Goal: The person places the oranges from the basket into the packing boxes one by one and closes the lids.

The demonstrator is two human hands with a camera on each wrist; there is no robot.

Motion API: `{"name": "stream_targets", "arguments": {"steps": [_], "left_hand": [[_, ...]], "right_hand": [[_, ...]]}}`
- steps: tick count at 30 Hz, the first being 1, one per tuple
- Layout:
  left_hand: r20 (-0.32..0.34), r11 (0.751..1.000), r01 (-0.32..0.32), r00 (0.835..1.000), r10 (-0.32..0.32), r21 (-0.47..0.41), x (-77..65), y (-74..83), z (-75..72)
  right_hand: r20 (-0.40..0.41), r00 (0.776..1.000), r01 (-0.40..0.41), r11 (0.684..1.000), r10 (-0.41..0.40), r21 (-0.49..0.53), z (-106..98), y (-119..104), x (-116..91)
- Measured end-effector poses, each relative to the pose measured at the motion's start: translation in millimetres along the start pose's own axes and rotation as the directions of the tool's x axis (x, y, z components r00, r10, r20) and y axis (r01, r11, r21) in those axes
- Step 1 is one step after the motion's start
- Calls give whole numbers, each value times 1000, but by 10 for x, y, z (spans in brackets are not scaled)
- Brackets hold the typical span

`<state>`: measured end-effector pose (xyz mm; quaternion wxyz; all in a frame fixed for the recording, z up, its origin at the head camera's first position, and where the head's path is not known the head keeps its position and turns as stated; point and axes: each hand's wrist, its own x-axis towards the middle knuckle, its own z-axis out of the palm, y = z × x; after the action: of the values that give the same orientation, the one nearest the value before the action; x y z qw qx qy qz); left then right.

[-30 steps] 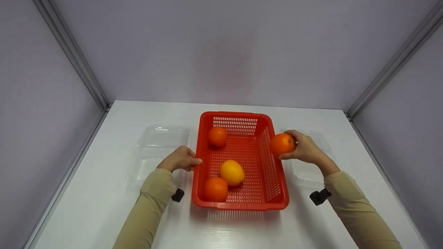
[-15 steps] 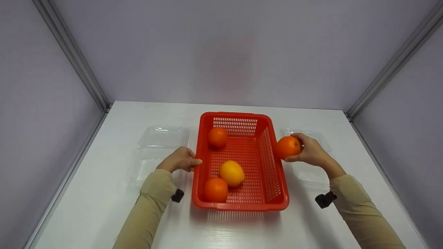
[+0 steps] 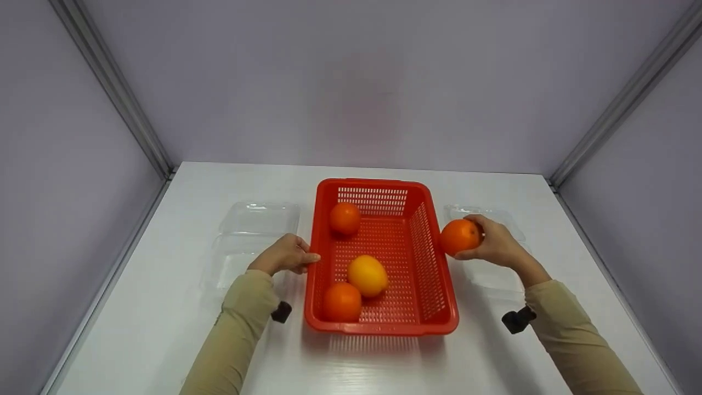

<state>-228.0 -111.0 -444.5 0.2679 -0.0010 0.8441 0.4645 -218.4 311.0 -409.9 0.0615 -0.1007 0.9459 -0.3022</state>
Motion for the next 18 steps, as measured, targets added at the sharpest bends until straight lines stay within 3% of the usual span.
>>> {"name": "stream_targets", "arguments": {"steps": [18], "left_hand": [[-9, 1000, -2, 1000, 2, 17, 16, -13, 1]], "right_hand": [[13, 1000, -17, 1000, 17, 15, 4, 121, -46]]}}
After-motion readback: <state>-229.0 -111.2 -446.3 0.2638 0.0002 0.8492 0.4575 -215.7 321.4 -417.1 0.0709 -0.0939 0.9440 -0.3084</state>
